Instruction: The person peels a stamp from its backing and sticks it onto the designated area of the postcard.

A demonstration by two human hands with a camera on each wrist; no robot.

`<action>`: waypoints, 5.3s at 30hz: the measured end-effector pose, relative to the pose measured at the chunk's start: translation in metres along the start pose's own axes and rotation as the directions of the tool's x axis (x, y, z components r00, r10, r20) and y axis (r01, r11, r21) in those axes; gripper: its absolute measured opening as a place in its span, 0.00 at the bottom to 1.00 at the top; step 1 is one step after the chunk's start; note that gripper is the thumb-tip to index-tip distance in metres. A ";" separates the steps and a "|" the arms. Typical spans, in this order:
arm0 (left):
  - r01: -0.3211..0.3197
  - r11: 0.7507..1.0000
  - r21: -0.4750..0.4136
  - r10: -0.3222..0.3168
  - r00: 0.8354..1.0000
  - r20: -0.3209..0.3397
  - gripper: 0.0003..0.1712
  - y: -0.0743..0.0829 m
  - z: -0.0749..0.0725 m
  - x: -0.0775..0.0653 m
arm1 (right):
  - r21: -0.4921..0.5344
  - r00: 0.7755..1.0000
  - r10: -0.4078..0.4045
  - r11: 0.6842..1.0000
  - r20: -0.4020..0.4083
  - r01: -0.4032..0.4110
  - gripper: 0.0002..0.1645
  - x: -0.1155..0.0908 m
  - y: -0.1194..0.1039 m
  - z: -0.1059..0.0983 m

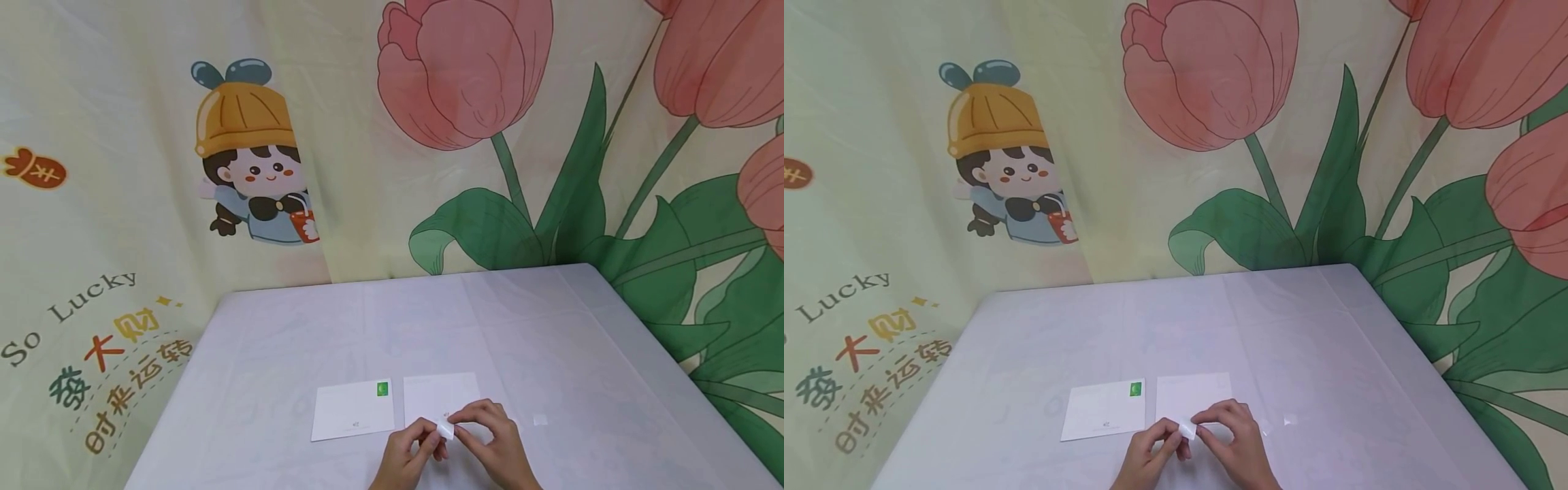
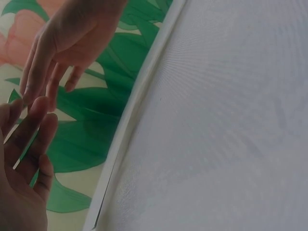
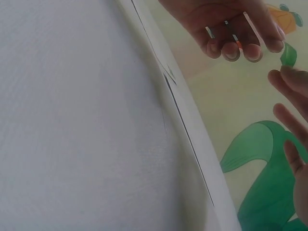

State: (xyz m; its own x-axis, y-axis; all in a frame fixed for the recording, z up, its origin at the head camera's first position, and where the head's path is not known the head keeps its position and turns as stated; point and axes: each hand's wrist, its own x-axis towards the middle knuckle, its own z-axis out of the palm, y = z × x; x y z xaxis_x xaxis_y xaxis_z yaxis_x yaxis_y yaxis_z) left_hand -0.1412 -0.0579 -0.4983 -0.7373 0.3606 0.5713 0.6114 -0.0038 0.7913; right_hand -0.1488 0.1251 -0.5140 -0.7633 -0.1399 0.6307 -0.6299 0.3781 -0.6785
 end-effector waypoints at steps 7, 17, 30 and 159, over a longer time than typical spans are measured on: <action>0.026 0.997 0.069 -0.021 0.997 -0.073 0.09 0.003 0.000 0.001 | 0.022 1.000 -0.010 1.000 0.010 0.010 0.13 -0.001 0.001 0.001; 0.215 0.971 0.103 -0.187 0.955 -0.230 0.06 0.008 0.001 0.002 | 0.085 0.999 0.011 0.996 0.053 -0.016 0.10 0.004 -0.019 0.000; 0.253 0.966 0.056 -0.232 0.940 -0.250 0.03 0.008 0.000 0.002 | 0.163 0.991 0.079 0.982 0.106 -0.096 0.10 -0.007 -0.004 0.009; 0.350 0.673 0.652 -0.287 0.935 -0.206 0.10 -0.119 0.038 0.084 | -0.458 0.758 0.532 0.604 -0.378 -0.652 0.10 0.032 0.067 0.016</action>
State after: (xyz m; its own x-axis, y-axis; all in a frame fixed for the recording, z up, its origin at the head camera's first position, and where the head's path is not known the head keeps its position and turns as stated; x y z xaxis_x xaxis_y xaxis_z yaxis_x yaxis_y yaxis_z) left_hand -0.2646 0.0088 -0.5526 -0.9244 0.1460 0.3524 0.3407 0.7314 0.5907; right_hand -0.2177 0.1315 -0.5458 -0.8592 0.4408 0.2597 0.1832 0.7390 -0.6483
